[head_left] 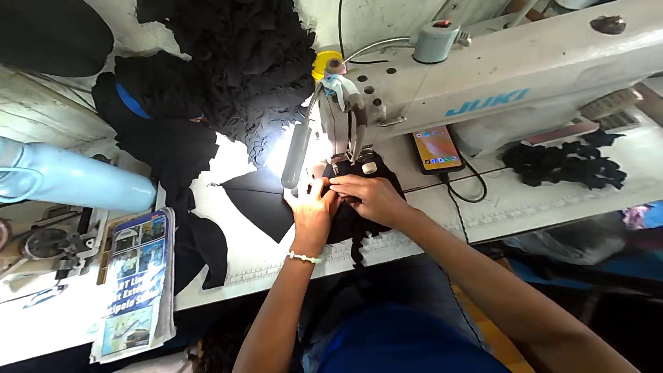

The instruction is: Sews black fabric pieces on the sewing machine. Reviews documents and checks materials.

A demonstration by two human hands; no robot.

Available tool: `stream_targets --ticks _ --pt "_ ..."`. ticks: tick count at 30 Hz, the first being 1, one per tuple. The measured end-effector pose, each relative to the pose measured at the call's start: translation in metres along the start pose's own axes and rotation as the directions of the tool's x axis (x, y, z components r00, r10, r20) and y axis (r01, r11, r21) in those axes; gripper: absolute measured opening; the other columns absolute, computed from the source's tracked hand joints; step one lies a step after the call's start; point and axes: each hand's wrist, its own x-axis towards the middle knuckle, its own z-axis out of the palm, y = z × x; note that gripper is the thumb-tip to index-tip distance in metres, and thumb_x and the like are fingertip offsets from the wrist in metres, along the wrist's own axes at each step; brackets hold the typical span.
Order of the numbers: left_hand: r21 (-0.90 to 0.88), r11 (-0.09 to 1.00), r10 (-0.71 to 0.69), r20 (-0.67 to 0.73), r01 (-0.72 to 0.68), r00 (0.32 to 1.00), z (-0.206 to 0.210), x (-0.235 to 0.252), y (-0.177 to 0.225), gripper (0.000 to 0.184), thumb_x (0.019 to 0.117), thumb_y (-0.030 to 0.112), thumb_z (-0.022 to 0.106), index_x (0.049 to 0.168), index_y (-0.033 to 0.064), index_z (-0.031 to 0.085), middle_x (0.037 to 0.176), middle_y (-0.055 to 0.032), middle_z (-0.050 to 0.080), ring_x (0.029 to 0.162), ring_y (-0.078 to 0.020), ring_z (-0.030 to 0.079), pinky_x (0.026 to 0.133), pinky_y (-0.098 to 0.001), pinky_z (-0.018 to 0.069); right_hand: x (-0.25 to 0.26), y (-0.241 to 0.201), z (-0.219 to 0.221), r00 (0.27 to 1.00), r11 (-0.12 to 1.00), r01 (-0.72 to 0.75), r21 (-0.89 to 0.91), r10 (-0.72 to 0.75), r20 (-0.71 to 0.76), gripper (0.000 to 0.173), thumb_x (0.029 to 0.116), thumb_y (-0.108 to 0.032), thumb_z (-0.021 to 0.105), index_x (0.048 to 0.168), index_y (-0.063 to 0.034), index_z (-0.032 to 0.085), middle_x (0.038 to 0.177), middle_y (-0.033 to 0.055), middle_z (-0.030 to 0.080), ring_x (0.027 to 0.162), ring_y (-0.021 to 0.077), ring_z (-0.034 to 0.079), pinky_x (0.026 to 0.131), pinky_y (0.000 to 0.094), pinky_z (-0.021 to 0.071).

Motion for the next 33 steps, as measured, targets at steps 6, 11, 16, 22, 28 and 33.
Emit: stream_targets --ticks 6,11,16,22,28,33 --pt "-0.008 0.998 0.067 -0.023 -0.068 0.997 0.003 -0.001 0.001 0.014 0.0918 0.03 0.073 0.087 0.0189 0.08 0.113 -0.0009 0.074 0.117 -0.031 0.063 0.103 -0.0688 0.031 -0.021 0.017 0.006 0.994 0.923 0.107 -0.371 -0.11 0.013 0.033 0.087 -0.002 0.067 0.118 -0.0052 0.077 0.128 0.0078 0.073 0.078 0.0283 0.072 0.061 0.0406 0.0571" --pt "0.023 0.996 0.087 0.011 -0.087 0.996 0.003 -0.001 0.0 0.014 0.0935 0.032 0.071 0.095 0.0218 0.08 0.117 0.0037 0.075 0.122 -0.0309 0.063 0.103 -0.0701 0.032 -0.025 0.016 0.008 0.991 0.896 0.113 -0.43 -0.131 -0.012 0.03 0.0882 -0.002 0.065 0.116 -0.0032 0.077 0.126 0.0095 0.073 0.078 0.0271 0.071 0.061 0.0378 0.0565" --pt "0.02 0.997 0.074 0.028 -0.074 0.997 0.001 0.002 -0.008 0.024 0.0919 0.042 0.071 0.1 0.0222 0.081 0.123 0.004 0.074 0.124 -0.0345 0.063 0.105 -0.0781 0.024 -0.018 0.021 0.007 0.991 0.902 0.114 -0.416 -0.131 -0.012 0.03 0.0869 -0.004 0.068 0.115 -0.0036 0.077 0.123 0.0098 0.074 0.077 0.0293 0.072 0.06 0.0406 0.0568" --pt "-0.087 0.995 0.073 0.19 -0.058 0.979 -0.003 0.024 -0.02 0.033 0.0927 0.038 0.072 0.108 0.0098 0.079 0.133 -0.0032 0.07 0.118 -0.0257 0.069 0.096 -0.0588 0.0508 -0.001 0.031 0.007 0.997 0.928 0.072 -0.367 -0.078 -0.002 0.033 0.0852 -0.006 0.072 0.118 -0.0027 0.076 0.123 0.0122 0.074 0.09 0.0341 0.075 0.069 0.0476 0.0602" --pt "-0.148 0.984 0.133 0.213 -0.103 0.968 -0.003 0.029 -0.027 0.032 0.0947 0.033 0.071 0.109 0.0056 0.078 0.131 -0.0094 0.07 0.12 -0.027 0.068 0.097 -0.0504 0.0538 0.002 0.03 0.006 0.999 0.934 0.04 -0.354 -0.036 0.018 0.036 0.0836 -0.006 0.076 0.12 -0.0026 0.075 0.125 0.0142 0.073 0.095 0.0358 0.074 0.072 0.05 0.0603" --pt "-0.092 0.974 0.212 0.071 -0.206 0.975 0.006 0.023 -0.027 0.025 0.0929 0.029 0.071 0.102 0.0068 0.079 0.121 -0.0079 0.073 0.11 -0.0257 0.071 0.09 -0.0502 0.0545 0.001 0.029 0.007 0.999 0.937 0.047 -0.345 -0.037 0.034 0.04 0.0821 -0.005 0.077 0.122 -0.0003 0.074 0.128 0.0151 0.071 0.097 0.0357 0.074 0.075 0.0504 0.0604"
